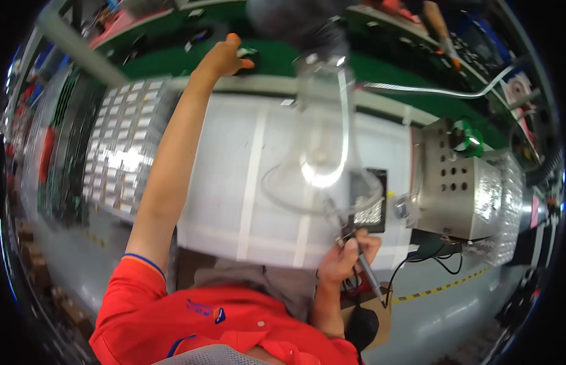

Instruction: Soldering or welding components onto electronic circuit boards at a factory station.

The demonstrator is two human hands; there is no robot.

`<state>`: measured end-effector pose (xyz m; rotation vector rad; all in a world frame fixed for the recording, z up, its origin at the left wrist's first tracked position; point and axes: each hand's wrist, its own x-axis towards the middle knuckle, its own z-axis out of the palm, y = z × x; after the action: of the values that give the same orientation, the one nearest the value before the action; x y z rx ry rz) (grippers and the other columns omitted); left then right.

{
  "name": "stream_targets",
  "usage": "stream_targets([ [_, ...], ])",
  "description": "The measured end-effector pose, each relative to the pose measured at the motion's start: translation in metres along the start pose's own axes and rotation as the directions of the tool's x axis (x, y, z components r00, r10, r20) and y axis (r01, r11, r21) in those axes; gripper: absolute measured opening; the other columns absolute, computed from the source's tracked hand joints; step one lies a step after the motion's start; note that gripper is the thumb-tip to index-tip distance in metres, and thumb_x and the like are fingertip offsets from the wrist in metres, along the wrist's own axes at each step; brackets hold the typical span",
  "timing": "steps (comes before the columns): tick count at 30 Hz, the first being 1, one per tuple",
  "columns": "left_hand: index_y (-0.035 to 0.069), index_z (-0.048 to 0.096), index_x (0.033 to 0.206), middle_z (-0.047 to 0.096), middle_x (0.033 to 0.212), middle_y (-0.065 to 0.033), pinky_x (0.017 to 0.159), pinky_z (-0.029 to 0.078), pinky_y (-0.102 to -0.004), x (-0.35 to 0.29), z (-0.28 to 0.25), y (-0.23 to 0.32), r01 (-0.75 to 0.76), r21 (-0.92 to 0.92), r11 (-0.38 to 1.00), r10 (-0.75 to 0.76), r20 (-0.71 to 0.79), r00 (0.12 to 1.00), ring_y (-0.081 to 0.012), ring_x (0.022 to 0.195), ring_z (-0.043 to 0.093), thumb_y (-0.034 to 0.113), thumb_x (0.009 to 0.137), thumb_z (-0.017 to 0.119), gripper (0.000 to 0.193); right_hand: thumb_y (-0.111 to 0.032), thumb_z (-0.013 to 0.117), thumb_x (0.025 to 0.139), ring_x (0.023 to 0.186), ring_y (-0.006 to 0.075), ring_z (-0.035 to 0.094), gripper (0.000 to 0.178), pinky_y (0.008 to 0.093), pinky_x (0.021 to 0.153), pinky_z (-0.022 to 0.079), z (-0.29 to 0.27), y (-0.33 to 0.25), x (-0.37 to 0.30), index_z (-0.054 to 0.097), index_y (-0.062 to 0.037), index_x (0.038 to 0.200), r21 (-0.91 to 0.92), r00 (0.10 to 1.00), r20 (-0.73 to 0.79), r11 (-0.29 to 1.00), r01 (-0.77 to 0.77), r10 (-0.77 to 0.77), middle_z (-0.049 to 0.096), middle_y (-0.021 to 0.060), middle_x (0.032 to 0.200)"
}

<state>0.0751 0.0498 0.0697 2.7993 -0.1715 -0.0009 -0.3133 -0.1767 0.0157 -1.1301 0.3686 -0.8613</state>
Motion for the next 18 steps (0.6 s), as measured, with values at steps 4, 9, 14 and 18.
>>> stream_targets([
  [4, 0.0, 0.063, 0.108, 0.065, 0.109, -0.0202, 0.072, 0.053, -0.0437, -0.163, -0.046, -0.015, -0.122, -0.084, 0.989, 0.146, 0.406, 0.902, -0.0339, 0.094, 0.065, 0.039, 0.068, 0.084, 0.06, -0.014, 0.056, 0.087, 0.065, 0.0083, 0.042, 0.014, 0.0207, 0.052, 0.034, -0.003, 0.001, -0.001, 0.045, -0.0082, 0.091, 0.011, 0.999, -0.017, 0.999, 0.052, -0.052, 0.045, 0.0018, 0.085],
  [9, 0.0, 0.061, 0.109, 0.055, 0.109, -0.0167, 0.089, 0.046, -0.0376, -0.287, -0.009, 0.029, -0.5, -0.447, 0.742, 0.596, 0.096, 0.797, -0.0322, 0.104, 0.055, 0.025, 0.071, 0.081, 0.049, -0.014, 0.054, 0.089, 0.056, 0.0065, 0.033, 0.012, 0.0202, 0.045, 0.029, -0.004, 0.002, 0.0, 0.043, -0.0075, 0.089, 0.012, 0.997, 0.0, 0.997, 0.082, -0.082, 0.041, 0.0015, 0.077],
  [14, -0.004, 0.06, 0.106, 0.056, 0.107, -0.0174, 0.089, 0.045, -0.0383, -0.31, -0.028, 0.002, -0.525, -0.317, 0.79, 0.452, -0.278, 0.848, -0.033, 0.105, 0.052, 0.027, 0.072, 0.081, 0.051, -0.016, 0.053, 0.09, 0.052, 0.0069, 0.033, 0.014, 0.0206, 0.043, 0.027, -0.005, 0.003, 0.002, 0.043, -0.0068, 0.088, -0.02, 0.993, 0.035, 0.993, 0.116, -0.116, 0.038, 0.0009, 0.071],
  [18, -0.006, 0.059, 0.105, 0.061, 0.1, -0.0204, 0.08, 0.048, -0.04, -0.32, -0.096, -0.101, -0.059, -0.336, 0.94, -0.101, -0.441, 0.892, -0.0365, 0.089, 0.059, 0.022, 0.081, 0.076, 0.041, -0.015, 0.054, 0.09, 0.051, 0.0065, 0.033, 0.014, 0.0206, 0.042, 0.027, -0.004, 0.004, 0.002, 0.044, -0.0059, 0.087, -0.007, 0.991, 0.026, 0.992, 0.13, -0.129, 0.037, 0.0008, 0.068],
])
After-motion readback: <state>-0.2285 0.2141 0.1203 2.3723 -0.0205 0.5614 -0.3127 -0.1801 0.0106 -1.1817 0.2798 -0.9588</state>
